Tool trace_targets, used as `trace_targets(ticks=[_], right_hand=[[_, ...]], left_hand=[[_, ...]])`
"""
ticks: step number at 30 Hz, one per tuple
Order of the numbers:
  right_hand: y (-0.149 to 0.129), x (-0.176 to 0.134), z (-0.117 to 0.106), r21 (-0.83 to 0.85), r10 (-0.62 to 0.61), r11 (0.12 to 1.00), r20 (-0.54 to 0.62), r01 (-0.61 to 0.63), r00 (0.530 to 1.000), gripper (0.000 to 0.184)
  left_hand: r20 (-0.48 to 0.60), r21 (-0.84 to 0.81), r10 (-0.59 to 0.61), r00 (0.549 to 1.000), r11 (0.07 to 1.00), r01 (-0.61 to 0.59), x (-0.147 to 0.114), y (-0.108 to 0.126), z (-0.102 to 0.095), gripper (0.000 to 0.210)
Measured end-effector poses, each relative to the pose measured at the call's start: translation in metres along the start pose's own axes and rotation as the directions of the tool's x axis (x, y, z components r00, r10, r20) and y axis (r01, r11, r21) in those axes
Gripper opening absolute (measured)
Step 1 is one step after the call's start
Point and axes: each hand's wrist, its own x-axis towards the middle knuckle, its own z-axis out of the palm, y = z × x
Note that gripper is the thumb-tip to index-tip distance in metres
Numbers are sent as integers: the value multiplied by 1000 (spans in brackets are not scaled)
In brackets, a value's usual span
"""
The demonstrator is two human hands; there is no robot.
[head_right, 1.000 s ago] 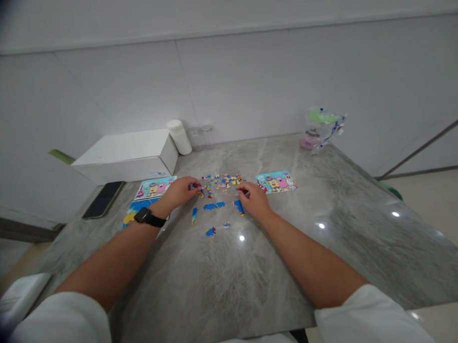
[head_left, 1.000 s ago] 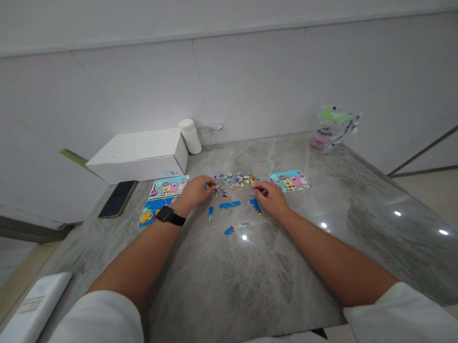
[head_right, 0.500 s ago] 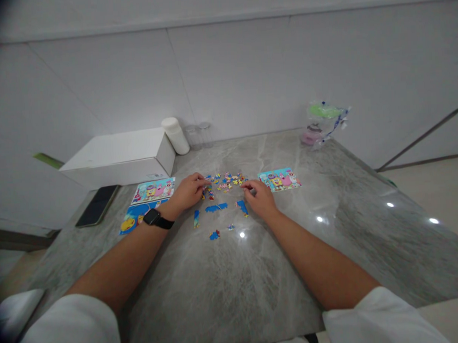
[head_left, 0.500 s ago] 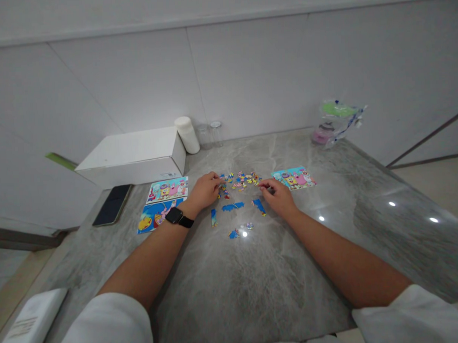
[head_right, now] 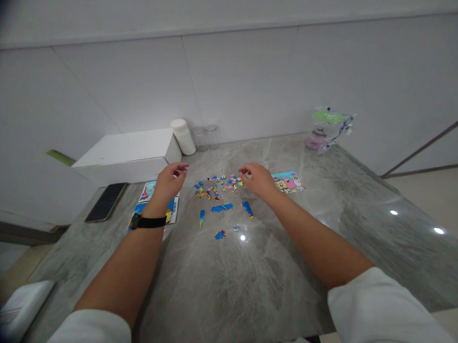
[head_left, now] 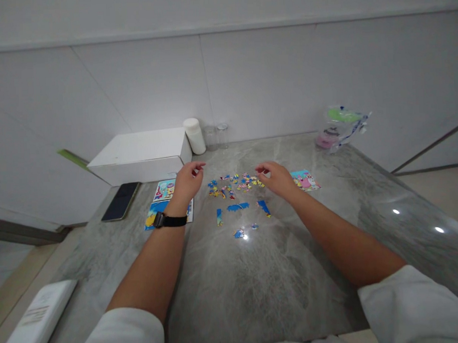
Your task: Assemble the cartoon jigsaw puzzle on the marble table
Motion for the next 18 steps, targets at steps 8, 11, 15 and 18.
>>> trace_targets(ticks=[8, 11, 15, 18], right_hand=[[-26, 54, 8, -188, -1, 981, 225, 44, 974, 19], [-30, 50, 33, -226, -19, 971, 263, 80, 965, 18], [-30, 41, 61, -297, -30, 946, 310, 127, 950, 21], [-26, 39, 71, -319, -44, 936, 317, 150, 947, 22]], left_hand=[[37, 107, 25, 999, 994, -29, -29, -8, 17, 28], [44, 140, 78, 996, 987, -83, -34, -11, 21, 26], [17, 172, 110, 994, 979, -112, -36, -11, 24, 26], [10, 173, 118, 993, 978, -118, -37, -8, 25, 25]])
